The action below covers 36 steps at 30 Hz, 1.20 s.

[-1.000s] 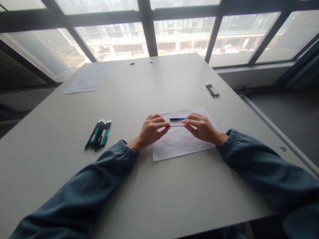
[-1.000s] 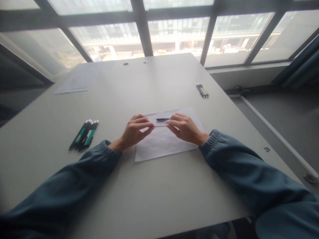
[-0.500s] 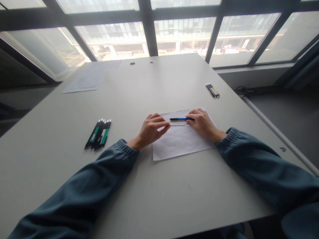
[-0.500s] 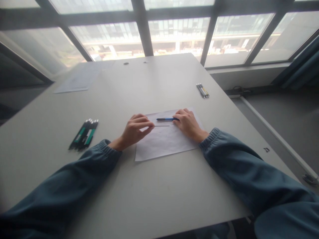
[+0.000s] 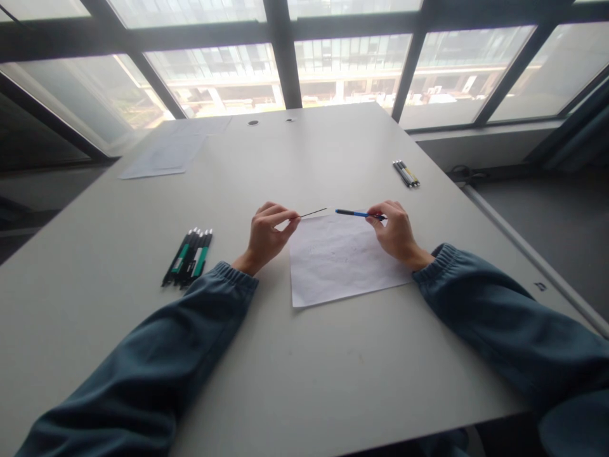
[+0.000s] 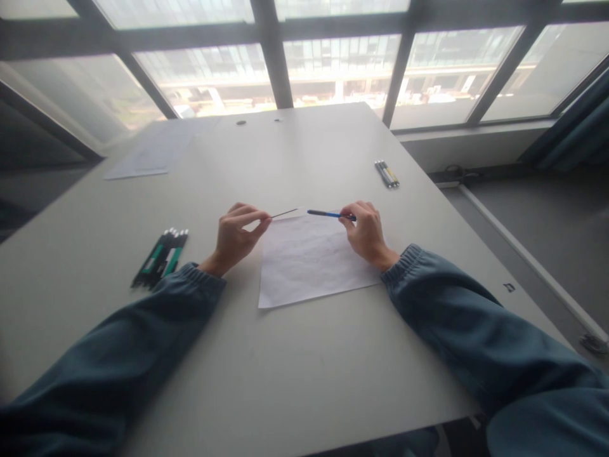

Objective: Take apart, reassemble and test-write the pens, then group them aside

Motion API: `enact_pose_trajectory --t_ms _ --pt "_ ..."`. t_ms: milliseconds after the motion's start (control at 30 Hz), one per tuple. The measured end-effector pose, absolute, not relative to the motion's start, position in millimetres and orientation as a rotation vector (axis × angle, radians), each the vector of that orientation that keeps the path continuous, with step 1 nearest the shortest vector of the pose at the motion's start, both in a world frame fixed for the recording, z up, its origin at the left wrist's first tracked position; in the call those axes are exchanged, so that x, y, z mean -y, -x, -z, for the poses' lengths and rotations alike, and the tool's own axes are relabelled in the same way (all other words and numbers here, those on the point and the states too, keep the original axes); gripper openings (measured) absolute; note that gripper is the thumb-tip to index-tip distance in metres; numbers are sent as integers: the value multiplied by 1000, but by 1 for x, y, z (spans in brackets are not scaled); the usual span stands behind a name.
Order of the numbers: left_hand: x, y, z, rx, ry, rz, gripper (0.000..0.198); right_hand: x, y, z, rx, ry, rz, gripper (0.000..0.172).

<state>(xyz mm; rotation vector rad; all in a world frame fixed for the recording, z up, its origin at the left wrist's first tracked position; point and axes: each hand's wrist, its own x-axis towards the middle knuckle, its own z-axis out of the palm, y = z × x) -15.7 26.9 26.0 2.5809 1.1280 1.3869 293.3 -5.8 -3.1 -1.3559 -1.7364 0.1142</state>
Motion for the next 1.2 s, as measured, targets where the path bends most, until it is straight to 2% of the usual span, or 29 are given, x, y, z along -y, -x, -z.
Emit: enact_pose_trajectory --t_ms 767,1200 --pt "-27 15 -20 -1120 -2715 -1216 20 11 -292 -2 1801 1329 -57 4" --pt "-11 0 -20 -1020 -2854 -1123 17 17 -285 -5 1983 1152 -100 4"
